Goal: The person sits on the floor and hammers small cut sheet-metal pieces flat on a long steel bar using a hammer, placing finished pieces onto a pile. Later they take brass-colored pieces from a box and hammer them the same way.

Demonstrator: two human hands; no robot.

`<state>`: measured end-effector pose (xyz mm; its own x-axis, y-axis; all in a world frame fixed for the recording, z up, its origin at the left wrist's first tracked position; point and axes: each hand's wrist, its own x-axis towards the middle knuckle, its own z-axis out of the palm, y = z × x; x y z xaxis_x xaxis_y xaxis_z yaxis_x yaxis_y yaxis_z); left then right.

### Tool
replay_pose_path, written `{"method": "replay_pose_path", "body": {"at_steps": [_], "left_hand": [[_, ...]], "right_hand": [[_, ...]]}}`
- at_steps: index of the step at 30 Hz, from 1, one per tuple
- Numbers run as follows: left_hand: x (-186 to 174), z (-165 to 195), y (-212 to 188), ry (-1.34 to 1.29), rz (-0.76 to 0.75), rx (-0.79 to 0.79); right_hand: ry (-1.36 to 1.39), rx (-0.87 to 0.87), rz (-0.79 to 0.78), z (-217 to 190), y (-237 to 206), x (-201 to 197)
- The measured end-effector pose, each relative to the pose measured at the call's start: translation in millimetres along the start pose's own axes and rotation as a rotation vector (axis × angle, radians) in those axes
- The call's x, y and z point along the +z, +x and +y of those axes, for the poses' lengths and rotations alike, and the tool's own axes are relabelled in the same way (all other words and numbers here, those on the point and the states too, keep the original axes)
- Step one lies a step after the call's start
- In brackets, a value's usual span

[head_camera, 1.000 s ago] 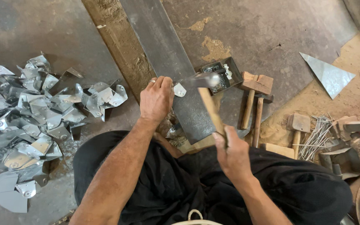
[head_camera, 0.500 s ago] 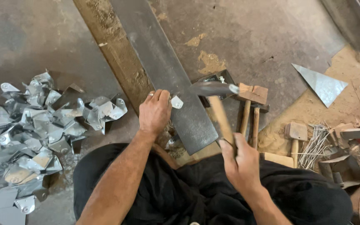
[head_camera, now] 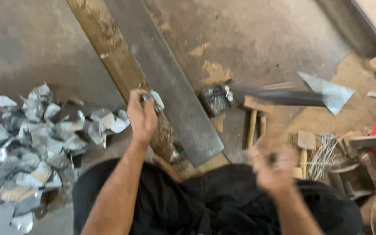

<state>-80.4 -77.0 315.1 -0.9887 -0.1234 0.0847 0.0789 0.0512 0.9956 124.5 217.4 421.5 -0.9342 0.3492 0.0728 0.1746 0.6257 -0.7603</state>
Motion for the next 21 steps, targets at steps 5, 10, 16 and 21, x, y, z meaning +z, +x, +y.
{"method": "replay_pose_path", "body": {"at_steps": [5, 10, 16, 21], "left_hand": [[2, 7, 9, 0.103, -0.054, 0.003], [11, 34, 5, 0.640, -0.160, 0.411], [14, 42, 17, 0.763, -0.276, 0.603], [31, 29, 15, 0.815, -0.358, 0.544]], "right_hand": [[0.313, -0.025, 0.593, -26, 24, -113], [0.726, -0.203, 0.445, -87, 22, -39], [0.500, 0.385, -0.172, -53, -10, 76], [0.522, 0.912, -0.569, 5, -44, 54]]}}
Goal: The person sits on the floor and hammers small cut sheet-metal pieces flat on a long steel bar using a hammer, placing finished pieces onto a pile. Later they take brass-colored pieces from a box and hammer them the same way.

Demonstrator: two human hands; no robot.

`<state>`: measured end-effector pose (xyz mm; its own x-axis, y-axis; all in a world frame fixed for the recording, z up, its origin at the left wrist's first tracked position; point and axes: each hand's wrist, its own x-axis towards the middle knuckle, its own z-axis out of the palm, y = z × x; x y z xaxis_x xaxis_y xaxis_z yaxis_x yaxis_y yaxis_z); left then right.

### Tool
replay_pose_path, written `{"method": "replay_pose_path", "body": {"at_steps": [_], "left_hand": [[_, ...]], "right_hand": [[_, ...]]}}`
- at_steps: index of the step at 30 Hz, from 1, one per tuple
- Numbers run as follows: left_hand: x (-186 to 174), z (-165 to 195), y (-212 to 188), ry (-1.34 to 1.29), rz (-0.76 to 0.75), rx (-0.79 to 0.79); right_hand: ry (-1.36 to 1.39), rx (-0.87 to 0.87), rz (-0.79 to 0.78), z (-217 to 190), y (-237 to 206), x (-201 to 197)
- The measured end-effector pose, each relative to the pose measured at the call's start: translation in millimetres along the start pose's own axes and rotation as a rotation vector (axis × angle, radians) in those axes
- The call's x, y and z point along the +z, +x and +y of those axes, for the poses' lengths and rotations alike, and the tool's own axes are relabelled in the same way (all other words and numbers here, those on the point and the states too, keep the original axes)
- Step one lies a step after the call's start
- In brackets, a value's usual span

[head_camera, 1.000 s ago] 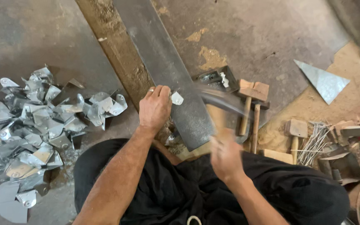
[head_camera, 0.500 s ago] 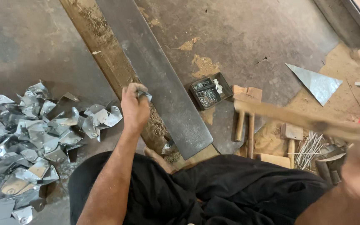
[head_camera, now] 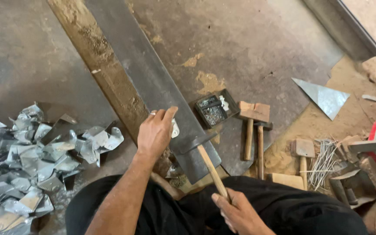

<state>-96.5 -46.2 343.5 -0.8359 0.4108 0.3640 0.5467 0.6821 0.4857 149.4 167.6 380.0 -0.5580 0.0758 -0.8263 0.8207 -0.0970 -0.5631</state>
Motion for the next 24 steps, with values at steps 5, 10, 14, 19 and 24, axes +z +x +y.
{"method": "replay_pose_path", "body": {"at_steps": [5, 10, 14, 19, 24], "left_hand": [[3, -4, -10, -0.153, 0.044, -0.174], [-1, -9, -14, -0.211, 0.037, -0.303], [-5, -12, -11, -0.355, 0.226, -0.321], [-14, -16, -6, -0.449, 0.299, -0.410], [-17, -23, -2, -0.514, 0.317, -0.534]], "right_hand": [[-0.522, -0.597, 0.388, -22, 11, -19], [-0.005, -0.490, 0.236, -70, 29, -29], [-0.018, -0.464, 0.117, -97, 55, -2], [-0.296, -0.626, 0.129, -136, 97, 52], [-0.876, -0.819, 0.412, -158, 138, 89]]}}
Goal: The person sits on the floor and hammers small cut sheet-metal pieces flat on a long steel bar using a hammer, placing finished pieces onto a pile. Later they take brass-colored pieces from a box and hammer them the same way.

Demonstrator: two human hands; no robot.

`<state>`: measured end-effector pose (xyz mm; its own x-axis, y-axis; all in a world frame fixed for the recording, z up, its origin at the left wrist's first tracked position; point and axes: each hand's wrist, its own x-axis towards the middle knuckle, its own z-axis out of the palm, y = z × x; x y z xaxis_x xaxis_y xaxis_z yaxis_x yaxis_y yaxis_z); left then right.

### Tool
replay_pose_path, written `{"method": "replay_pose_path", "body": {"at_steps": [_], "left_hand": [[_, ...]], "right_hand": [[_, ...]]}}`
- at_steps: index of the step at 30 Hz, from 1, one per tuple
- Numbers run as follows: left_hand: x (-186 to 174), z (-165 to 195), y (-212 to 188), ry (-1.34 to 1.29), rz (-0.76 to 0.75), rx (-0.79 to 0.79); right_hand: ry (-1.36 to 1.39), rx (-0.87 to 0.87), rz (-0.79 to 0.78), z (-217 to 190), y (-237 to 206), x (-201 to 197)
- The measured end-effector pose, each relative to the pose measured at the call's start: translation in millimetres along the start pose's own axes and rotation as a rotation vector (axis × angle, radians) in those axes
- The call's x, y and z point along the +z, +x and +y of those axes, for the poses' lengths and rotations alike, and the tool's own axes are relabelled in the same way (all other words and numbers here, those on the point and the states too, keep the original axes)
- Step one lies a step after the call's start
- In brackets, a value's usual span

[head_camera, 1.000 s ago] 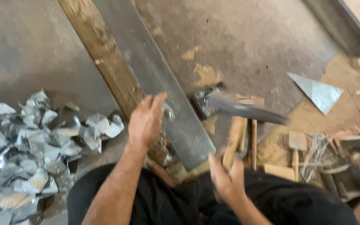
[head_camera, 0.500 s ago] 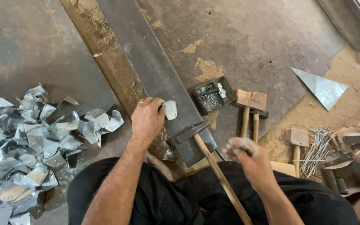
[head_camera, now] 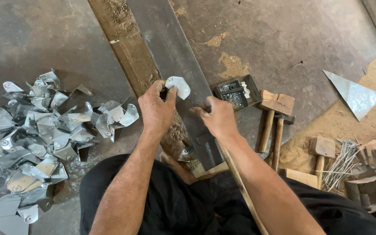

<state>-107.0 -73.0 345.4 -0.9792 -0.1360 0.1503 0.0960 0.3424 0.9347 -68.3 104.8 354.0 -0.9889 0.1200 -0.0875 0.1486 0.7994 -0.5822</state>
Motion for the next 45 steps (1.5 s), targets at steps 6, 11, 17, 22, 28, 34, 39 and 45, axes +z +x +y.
{"method": "replay_pose_path", "body": {"at_steps": [6, 11, 17, 22, 28, 34, 39, 45], "left_hand": [[0, -11, 5, 0.046, -0.015, 0.038], [3, -19, -10, 0.169, -0.073, 0.192], [9, -23, -23, 0.233, -0.160, 0.205], [13, -31, -27, 0.273, -0.162, 0.298], [19, -36, -35, 0.347, -0.158, 0.400], [23, -34, -37, 0.474, -0.131, 0.562], [22, -34, -37, 0.453, -0.074, 0.601], [22, -33, -36, 0.459, -0.065, 0.601]], "right_hand": [[-0.074, 0.129, -0.100, -7, 14, 19], [0.160, 0.141, 0.059, 6, -11, -18], [-0.077, 0.142, -0.058, 35, -124, -59], [-0.283, 0.364, -0.282, 43, -193, -55], [0.063, 0.300, -0.112, 49, -199, -63], [0.000, -0.034, 0.091, 40, -179, -58], [0.070, -0.033, 0.180, 28, -164, -48], [0.024, 0.000, 0.009, 31, -157, -49]]}}
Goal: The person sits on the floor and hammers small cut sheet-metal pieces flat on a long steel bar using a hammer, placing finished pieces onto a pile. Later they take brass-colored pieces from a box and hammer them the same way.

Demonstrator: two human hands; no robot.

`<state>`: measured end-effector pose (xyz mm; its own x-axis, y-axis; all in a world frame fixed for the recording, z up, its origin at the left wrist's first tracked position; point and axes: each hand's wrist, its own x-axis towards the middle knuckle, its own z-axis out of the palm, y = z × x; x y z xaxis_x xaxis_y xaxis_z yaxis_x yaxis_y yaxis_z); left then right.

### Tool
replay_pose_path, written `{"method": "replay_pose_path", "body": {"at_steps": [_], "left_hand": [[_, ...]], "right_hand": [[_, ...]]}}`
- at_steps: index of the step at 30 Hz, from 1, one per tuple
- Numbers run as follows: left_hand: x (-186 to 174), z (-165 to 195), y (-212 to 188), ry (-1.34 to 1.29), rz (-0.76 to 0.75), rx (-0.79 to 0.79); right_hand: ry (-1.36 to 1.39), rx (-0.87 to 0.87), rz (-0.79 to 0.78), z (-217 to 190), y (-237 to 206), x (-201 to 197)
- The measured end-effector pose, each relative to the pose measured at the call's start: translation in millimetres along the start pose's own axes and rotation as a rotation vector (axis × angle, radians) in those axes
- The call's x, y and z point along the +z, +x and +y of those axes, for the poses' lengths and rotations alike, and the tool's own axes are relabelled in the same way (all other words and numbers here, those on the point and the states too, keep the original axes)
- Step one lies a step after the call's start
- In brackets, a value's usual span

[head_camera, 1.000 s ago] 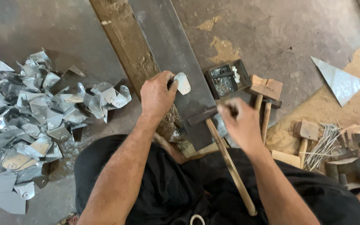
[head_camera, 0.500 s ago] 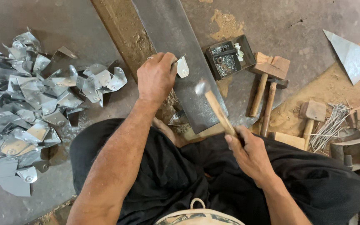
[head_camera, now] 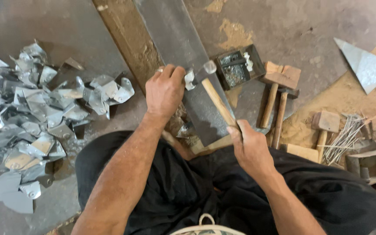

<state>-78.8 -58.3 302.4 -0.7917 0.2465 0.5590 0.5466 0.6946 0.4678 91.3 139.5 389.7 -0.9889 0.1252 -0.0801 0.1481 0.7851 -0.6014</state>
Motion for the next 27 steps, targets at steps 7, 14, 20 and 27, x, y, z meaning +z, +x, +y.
{"method": "replay_pose_path", "body": {"at_steps": [7, 14, 20, 27], "left_hand": [[2, -1, -6, 0.001, -0.022, -0.012], [2, 4, -3, -0.006, -0.029, -0.056], [-6, 6, 1, -0.044, -0.066, -0.054], [-6, 9, 3, -0.022, -0.037, -0.039]], "right_hand": [[0.064, 0.009, 0.097, 3, -7, 9], [0.396, 0.259, -0.157, 11, -1, -10], [0.266, 0.008, 0.164, -2, -13, -33], [0.192, -0.361, 0.176, -1, 4, 10]]}}
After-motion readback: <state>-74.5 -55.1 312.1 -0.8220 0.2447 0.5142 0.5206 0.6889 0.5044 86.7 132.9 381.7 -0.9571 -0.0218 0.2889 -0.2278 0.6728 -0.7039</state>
